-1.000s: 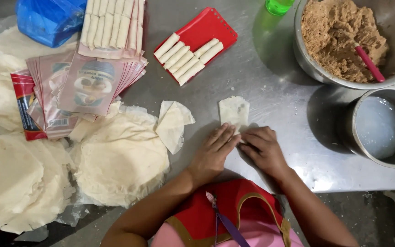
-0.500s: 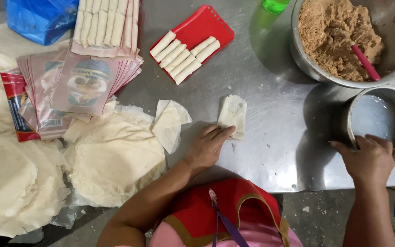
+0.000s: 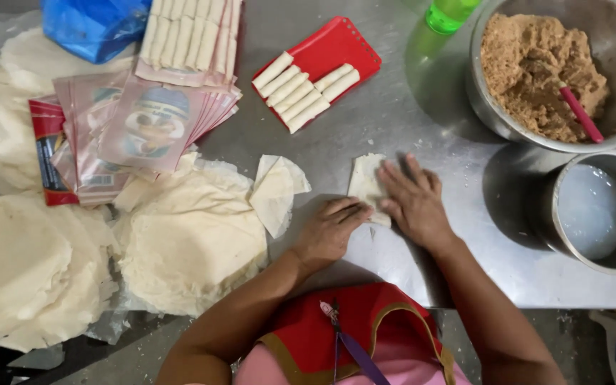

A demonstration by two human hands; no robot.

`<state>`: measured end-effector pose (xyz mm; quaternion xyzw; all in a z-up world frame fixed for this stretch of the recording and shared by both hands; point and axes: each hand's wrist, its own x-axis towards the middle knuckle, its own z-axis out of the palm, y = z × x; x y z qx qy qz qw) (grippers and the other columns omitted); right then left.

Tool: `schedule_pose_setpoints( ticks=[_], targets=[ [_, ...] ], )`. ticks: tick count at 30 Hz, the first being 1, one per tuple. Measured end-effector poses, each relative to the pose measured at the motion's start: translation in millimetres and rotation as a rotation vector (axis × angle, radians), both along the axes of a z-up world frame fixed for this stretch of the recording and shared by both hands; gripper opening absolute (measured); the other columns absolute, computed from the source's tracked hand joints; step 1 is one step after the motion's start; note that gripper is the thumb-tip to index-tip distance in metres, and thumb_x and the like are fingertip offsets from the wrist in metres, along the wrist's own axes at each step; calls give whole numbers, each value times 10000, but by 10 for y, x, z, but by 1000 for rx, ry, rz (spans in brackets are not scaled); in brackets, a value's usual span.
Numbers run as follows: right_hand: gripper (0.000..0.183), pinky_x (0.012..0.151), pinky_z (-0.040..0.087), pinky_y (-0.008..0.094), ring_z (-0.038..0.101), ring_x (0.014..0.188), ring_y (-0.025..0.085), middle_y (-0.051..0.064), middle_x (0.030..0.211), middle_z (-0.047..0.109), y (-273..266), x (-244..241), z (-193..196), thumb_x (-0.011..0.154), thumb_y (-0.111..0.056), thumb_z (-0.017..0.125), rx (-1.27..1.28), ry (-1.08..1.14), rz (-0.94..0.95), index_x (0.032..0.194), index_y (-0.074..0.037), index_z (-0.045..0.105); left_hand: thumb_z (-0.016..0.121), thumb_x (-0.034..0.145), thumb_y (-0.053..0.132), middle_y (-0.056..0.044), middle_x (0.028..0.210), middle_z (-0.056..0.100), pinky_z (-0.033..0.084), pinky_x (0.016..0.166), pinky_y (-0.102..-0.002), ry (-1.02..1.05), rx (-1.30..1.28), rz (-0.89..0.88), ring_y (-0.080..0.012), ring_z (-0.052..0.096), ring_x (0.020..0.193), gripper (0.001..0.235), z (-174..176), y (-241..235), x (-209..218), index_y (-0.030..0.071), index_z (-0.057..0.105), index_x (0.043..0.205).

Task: The person is assembling spring rolls by placing filling on a wrapper and rolling it up on a stainless steel table.

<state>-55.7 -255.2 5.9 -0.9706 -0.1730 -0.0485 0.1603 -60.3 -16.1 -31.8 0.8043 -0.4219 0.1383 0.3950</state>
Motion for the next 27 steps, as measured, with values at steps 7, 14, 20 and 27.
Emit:
schedule_pose_setpoints(
  ticks=[7, 14, 20, 27],
  targets=[
    [535, 1133, 254, 548, 355, 1525, 355, 5, 1544, 563, 157, 257, -5, 1059, -552, 427, -94, -140, 23, 1493, -277, 575, 437, 1055, 90, -123, 1162, 725, 496, 996, -445, -7, 50, 35, -330, 635, 1220, 397, 56, 0, -1, 77, 580, 1425],
    [552, 989, 354, 469, 550, 1206, 264, -33, 1246, 663, 12, -22, 0, 854, -628, 686, 30, -38, -21, 1272, -267, 704, 674, 907, 167, -47, 1070, 739, 414, 952, -422, 135, 133, 104, -253, 597, 1222, 554, -90, -20, 82, 177, 546, 1446],
    [352, 828, 457, 392, 667, 907, 242, -2, 861, 706, 8, -116, -114, 762, -427, 871, 220, 122, -94, 984, -168, 784, 692, 932, 222, 8, 895, 699, 428, 870, -411, 234, 61, 123, -231, 613, 1034, 182, -56, -112, 325, 243, 716, 1112],
    [373, 810, 452, 358, 650, 852, 201, -36, 803, 648, -5, 29, -202, 738, -431, 913, 258, -15, -254, 985, -197, 761, 622, 984, 217, -4, 963, 580, 437, 781, -410, 0, 148, 171, -240, 558, 945, 114, -47, -224, 491, 207, 731, 1018]
  ],
)
